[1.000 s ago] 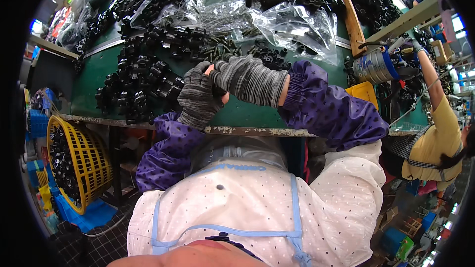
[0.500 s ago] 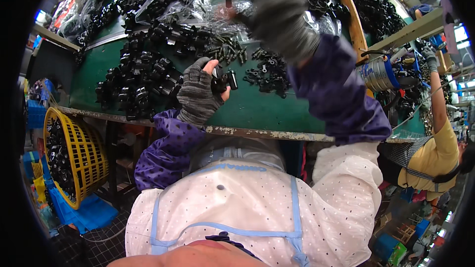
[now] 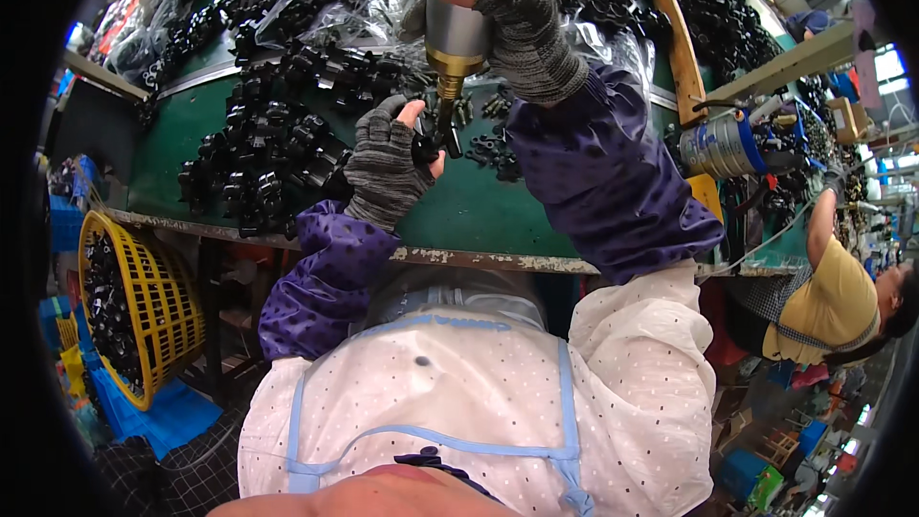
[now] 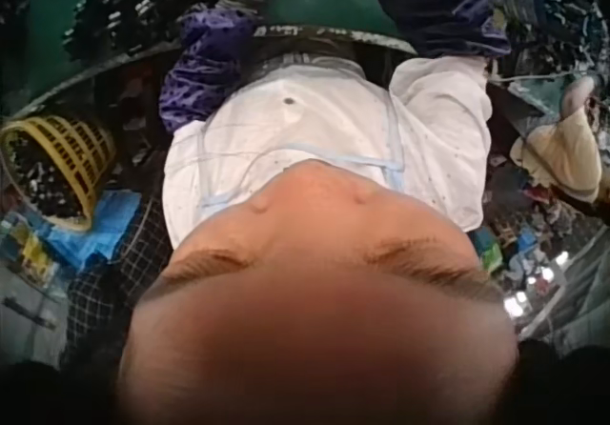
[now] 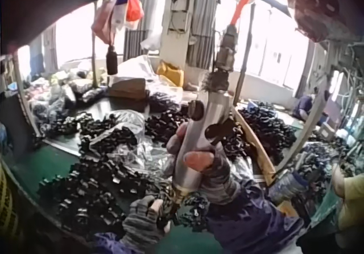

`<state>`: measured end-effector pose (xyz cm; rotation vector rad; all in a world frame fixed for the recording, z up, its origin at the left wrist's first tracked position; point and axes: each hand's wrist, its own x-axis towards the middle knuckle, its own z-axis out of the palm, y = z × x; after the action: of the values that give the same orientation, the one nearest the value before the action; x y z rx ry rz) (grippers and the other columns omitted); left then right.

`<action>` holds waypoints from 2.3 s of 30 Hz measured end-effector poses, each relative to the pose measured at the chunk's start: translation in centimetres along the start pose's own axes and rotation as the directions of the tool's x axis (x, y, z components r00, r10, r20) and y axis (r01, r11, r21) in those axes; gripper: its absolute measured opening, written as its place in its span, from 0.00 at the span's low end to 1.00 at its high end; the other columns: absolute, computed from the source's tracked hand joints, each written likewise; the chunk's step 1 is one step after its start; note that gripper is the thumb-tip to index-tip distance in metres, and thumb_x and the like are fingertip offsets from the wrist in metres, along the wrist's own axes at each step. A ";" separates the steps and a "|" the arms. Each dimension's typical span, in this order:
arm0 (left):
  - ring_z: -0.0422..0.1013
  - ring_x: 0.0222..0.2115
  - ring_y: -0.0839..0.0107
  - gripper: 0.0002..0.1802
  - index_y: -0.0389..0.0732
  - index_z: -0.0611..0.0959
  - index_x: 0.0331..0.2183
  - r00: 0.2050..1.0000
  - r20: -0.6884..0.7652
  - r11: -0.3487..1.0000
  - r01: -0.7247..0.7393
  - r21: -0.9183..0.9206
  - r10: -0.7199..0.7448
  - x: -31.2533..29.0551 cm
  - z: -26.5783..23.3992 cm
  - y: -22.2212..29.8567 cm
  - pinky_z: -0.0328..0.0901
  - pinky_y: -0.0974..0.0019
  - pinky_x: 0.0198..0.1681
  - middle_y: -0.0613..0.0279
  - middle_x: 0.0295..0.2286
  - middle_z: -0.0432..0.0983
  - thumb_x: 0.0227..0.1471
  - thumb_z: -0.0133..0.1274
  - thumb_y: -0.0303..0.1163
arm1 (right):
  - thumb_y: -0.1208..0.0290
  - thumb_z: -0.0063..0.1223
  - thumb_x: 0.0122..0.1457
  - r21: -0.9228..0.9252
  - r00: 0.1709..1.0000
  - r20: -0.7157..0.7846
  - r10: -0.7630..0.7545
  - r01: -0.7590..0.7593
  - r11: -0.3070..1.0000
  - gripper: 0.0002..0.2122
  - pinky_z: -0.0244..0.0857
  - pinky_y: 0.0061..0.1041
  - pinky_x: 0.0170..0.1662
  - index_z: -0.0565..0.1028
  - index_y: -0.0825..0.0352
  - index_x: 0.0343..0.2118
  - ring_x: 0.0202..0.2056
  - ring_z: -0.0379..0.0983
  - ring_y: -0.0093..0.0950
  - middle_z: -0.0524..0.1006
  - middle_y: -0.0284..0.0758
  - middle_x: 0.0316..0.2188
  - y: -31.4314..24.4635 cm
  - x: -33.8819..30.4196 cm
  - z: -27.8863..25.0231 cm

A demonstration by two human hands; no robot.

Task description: Assembling small black plastic components using an overhead electric screwdriver at a factory workstation.

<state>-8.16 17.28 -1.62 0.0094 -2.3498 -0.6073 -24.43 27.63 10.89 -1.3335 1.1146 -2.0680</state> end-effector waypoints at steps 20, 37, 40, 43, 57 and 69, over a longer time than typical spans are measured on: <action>0.63 0.37 0.55 0.35 0.39 0.67 0.43 0.998 0.004 0.995 -0.055 -0.084 0.056 1.1 0.7 0.8 0.59 0.58 0.41 0.52 0.35 0.66 0.25 0.57 0.32 | 0.63 0.55 0.48 0.237 0.984 0.130 -0.119 0.086 0.968 0.26 0.70 0.38 0.34 0.58 0.71 0.46 0.36 0.70 0.39 0.67 0.47 0.38 -0.3 0.4 -0.1; 0.63 0.43 0.60 0.26 0.45 0.73 0.39 0.936 0.348 0.993 0.091 -0.072 -0.061 -2.5 -3.4 2.1 0.61 0.63 0.43 0.59 0.40 0.66 0.30 0.56 0.27 | 0.72 0.46 0.47 -0.900 0.742 -0.034 0.669 0.268 -0.343 0.13 0.65 0.30 0.37 0.71 0.64 0.37 0.36 0.70 0.36 0.70 0.40 0.37 5.3 -11.5 -2.9; 0.63 0.43 0.59 0.25 0.44 0.73 0.39 0.957 0.285 0.988 0.085 -0.126 -0.046 -3.0 -3.1 2.0 0.60 0.63 0.45 0.58 0.40 0.66 0.30 0.56 0.25 | 0.73 0.45 0.50 -0.973 0.765 -0.227 0.602 -0.161 -0.162 0.09 0.65 0.27 0.34 0.72 0.64 0.35 0.32 0.72 0.30 0.74 0.37 0.30 4.9 -10.8 -2.1; 0.63 0.42 0.59 0.25 0.44 0.73 0.38 0.972 0.233 0.990 0.046 -0.136 -0.013 -3.3 -2.7 1.6 0.60 0.62 0.45 0.58 0.39 0.68 0.30 0.57 0.25 | 0.74 0.46 0.51 -0.719 0.871 -0.063 0.488 -0.378 0.583 0.07 0.64 0.23 0.32 0.72 0.65 0.34 0.28 0.71 0.24 0.74 0.35 0.25 3.7 -11.8 -0.4; 0.66 0.37 0.61 0.23 0.49 0.79 0.35 0.983 0.178 0.995 -0.034 -0.093 0.051 -3.4 -2.6 2.0 0.63 0.63 0.40 0.62 0.34 0.70 0.29 0.55 0.24 | 0.76 0.50 0.50 -0.584 0.772 -0.081 0.630 -0.549 0.598 0.06 0.60 0.15 0.23 0.72 0.69 0.32 0.20 0.64 0.14 0.71 0.28 0.20 3.7 -10.9 2.0; 0.66 0.36 0.62 0.23 0.49 0.79 0.35 0.989 0.142 0.994 -0.029 -0.102 0.044 -3.6 -2.1 2.1 0.63 0.63 0.39 0.63 0.33 0.70 0.28 0.55 0.23 | 0.80 0.45 0.48 -0.973 0.953 0.164 0.255 0.113 0.202 0.12 0.66 0.27 0.28 0.70 0.68 0.38 0.26 0.70 0.28 0.72 0.37 0.26 5.1 -14.3 3.4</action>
<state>-3.80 18.85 -1.64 -0.1264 -2.4496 -0.7282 -15.39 33.54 -0.30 -1.9219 2.4814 -0.7579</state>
